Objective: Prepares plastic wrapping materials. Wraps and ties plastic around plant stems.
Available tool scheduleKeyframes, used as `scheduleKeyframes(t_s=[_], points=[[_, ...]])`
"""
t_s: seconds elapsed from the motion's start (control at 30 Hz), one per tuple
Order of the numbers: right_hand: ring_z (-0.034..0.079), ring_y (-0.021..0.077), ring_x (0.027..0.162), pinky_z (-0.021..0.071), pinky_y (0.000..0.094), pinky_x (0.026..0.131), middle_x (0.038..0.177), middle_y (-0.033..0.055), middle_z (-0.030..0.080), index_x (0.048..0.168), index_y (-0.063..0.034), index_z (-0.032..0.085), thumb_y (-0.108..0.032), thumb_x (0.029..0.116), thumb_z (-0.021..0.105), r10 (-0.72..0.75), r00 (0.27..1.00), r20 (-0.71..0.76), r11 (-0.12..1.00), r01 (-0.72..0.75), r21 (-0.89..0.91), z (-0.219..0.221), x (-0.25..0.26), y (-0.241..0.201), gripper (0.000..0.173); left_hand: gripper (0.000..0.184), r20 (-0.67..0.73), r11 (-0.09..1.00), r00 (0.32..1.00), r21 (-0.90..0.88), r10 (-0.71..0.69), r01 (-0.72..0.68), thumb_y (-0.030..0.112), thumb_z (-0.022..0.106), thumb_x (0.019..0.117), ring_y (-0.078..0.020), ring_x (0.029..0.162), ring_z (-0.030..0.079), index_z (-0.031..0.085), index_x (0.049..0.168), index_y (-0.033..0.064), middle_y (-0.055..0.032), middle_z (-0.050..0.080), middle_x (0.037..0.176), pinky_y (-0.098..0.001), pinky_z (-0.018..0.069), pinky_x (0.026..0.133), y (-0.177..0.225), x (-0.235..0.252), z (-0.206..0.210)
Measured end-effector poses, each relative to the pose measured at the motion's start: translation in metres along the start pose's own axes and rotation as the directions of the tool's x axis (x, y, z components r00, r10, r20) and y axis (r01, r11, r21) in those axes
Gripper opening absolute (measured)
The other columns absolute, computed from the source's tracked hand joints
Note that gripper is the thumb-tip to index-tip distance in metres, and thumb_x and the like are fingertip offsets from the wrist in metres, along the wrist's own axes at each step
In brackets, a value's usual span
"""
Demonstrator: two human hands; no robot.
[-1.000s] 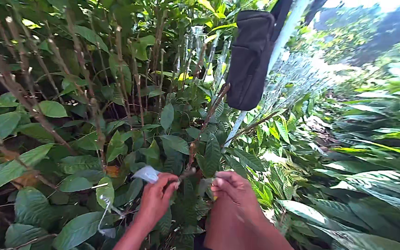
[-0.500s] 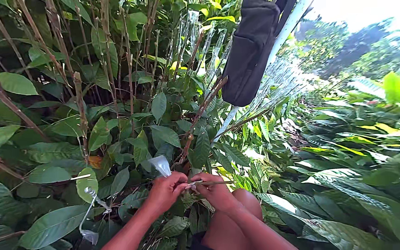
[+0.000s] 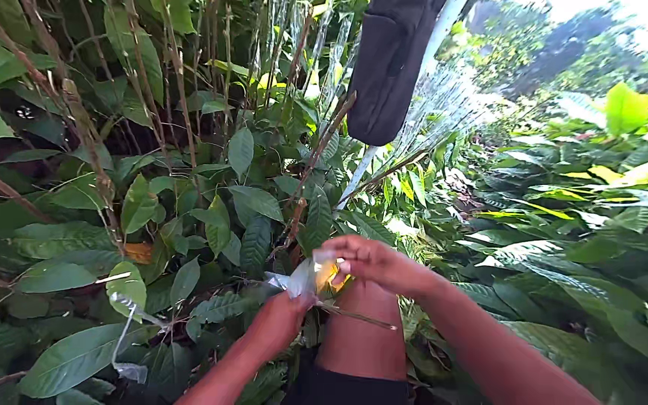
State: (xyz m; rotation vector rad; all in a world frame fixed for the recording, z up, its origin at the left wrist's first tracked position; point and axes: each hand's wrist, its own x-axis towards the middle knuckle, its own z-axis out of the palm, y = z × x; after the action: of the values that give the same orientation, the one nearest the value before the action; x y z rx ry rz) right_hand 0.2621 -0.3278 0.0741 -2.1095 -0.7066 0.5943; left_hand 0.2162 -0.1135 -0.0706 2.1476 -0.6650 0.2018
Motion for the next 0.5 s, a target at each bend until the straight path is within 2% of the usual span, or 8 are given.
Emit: scheduleKeyframes(t_s=[0.03, 0.1, 0.17, 0.23, 0.3, 0.4, 0.47, 0.5], points=[[0.068, 0.0108, 0.106, 0.0577, 0.0301, 0.08, 0.141, 0.0033, 0.063, 0.148, -0.0089, 0.049, -0.012, 0.104, 0.048, 0.068, 0.997, 0.026, 0.991, -0.065, -0.116, -0.016, 0.01, 0.019, 0.044, 0.019, -0.035, 1.0, 0.999, 0.011, 0.019, -0.018, 0.009, 0.059, 0.1002, -0.03, 0.1, 0.074, 0.075, 0.11, 0.004, -0.015, 0.074, 0.115, -0.0487, 0.0605, 0.088, -0.002, -0.005, -0.004], [0.068, 0.0292, 0.117, 0.0549, 0.0555, 0.096, 0.135, 0.0114, 0.066, 0.147, -0.0135, 0.054, -0.016, 0.1048, 0.052, 0.188, 0.982, -0.032, 0.869, -0.181, -0.46, 0.002, 0.017, 0.048, 0.042, 0.014, -0.149, 1.0, 0.989, -0.003, 0.002, -0.003, 0.01, 0.064, 0.0975, -0.0225, 0.098, 0.074, 0.076, 0.104, 0.0056, -0.0106, 0.076, 0.108, -0.0412, 0.0608, 0.087, -0.003, -0.007, -0.022], [0.073, 0.0374, 0.096, 0.0556, 0.0632, 0.082, 0.105, 0.0142, 0.074, 0.133, -0.0175, 0.063, -0.032, 0.1067, 0.051, 0.142, 0.98, -0.139, 0.742, -0.198, -0.641, 0.048, 0.003, 0.049, 0.032, 0.013, -0.226, 0.995, 0.97, -0.054, -0.094, 0.084, 0.012, 0.066, 0.0962, -0.013, 0.091, 0.073, 0.076, 0.103, 0.0077, -0.0055, 0.076, 0.101, -0.0316, 0.0598, 0.085, -0.001, -0.004, -0.04], [0.071, 0.0313, 0.061, 0.0595, 0.053, 0.055, 0.074, 0.0108, 0.071, 0.123, -0.009, 0.068, -0.03, 0.1021, 0.06, -0.239, 0.953, -0.187, 0.683, 0.028, -0.73, 0.085, -0.018, 0.031, 0.031, 0.015, -0.239, 0.978, 0.951, -0.118, -0.198, 0.174, 0.014, 0.066, 0.0966, -0.0102, 0.083, 0.072, 0.077, 0.104, 0.007, -0.005, 0.075, 0.096, -0.0277, 0.0602, 0.081, 0.004, 0.003, -0.05], [0.064, 0.0176, 0.05, 0.0548, 0.0354, 0.045, 0.066, 0.0027, 0.067, 0.119, -0.0078, 0.068, -0.03, 0.1009, 0.062, -0.475, 0.869, -0.134, 0.695, 0.277, -0.664, 0.097, -0.031, 0.002, 0.029, 0.016, -0.151, 0.964, 0.954, -0.097, -0.259, 0.246, 0.015, 0.064, 0.0985, -0.0133, 0.081, 0.073, 0.077, 0.106, 0.0068, -0.0068, 0.075, 0.097, -0.0306, 0.0615, 0.08, 0.011, 0.01, -0.051], [0.071, 0.0094, 0.075, 0.0617, 0.0275, 0.066, 0.102, 0.0047, 0.075, 0.129, -0.0051, 0.064, -0.018, 0.1028, 0.06, -0.251, 0.968, -0.01, 0.963, 0.248, -0.103, 0.041, -0.025, -0.034, 0.03, 0.021, 0.101, 0.971, 0.967, 0.068, -0.236, 0.23, 0.014, 0.058, 0.1014, -0.0359, 0.093, 0.072, 0.073, 0.11, 0.0021, -0.0201, 0.072, 0.103, -0.0554, 0.0568, 0.086, 0.028, 0.013, -0.046], [0.071, 0.015, 0.103, 0.0603, 0.0341, 0.086, 0.13, 0.0072, 0.068, 0.145, -0.008, 0.052, -0.016, 0.1045, 0.053, -0.056, 0.998, 0.019, 0.956, 0.059, -0.286, -0.008, -0.011, -0.019, 0.041, 0.021, 0.126, 0.985, 0.986, 0.143, -0.113, 0.094, 0.018, 0.058, 0.1016, -0.0382, 0.085, 0.072, 0.072, 0.106, 0.0029, -0.0205, 0.071, 0.096, -0.0587, 0.0577, 0.077, 0.024, 0.006, -0.041], [0.07, 0.0247, 0.109, 0.058, 0.0467, 0.091, 0.13, 0.0119, 0.068, 0.146, -0.0105, 0.055, -0.015, 0.1038, 0.054, 0.043, 0.998, -0.041, 0.867, -0.058, -0.494, -0.008, -0.009, -0.009, 0.042, 0.021, 0.091, 0.986, 0.994, 0.164, -0.054, 0.038, 0.021, 0.06, 0.1011, -0.0361, 0.082, 0.072, 0.073, 0.105, 0.0045, -0.0185, 0.072, 0.093, -0.0569, 0.0588, 0.074, 0.018, 0.004, -0.044]])
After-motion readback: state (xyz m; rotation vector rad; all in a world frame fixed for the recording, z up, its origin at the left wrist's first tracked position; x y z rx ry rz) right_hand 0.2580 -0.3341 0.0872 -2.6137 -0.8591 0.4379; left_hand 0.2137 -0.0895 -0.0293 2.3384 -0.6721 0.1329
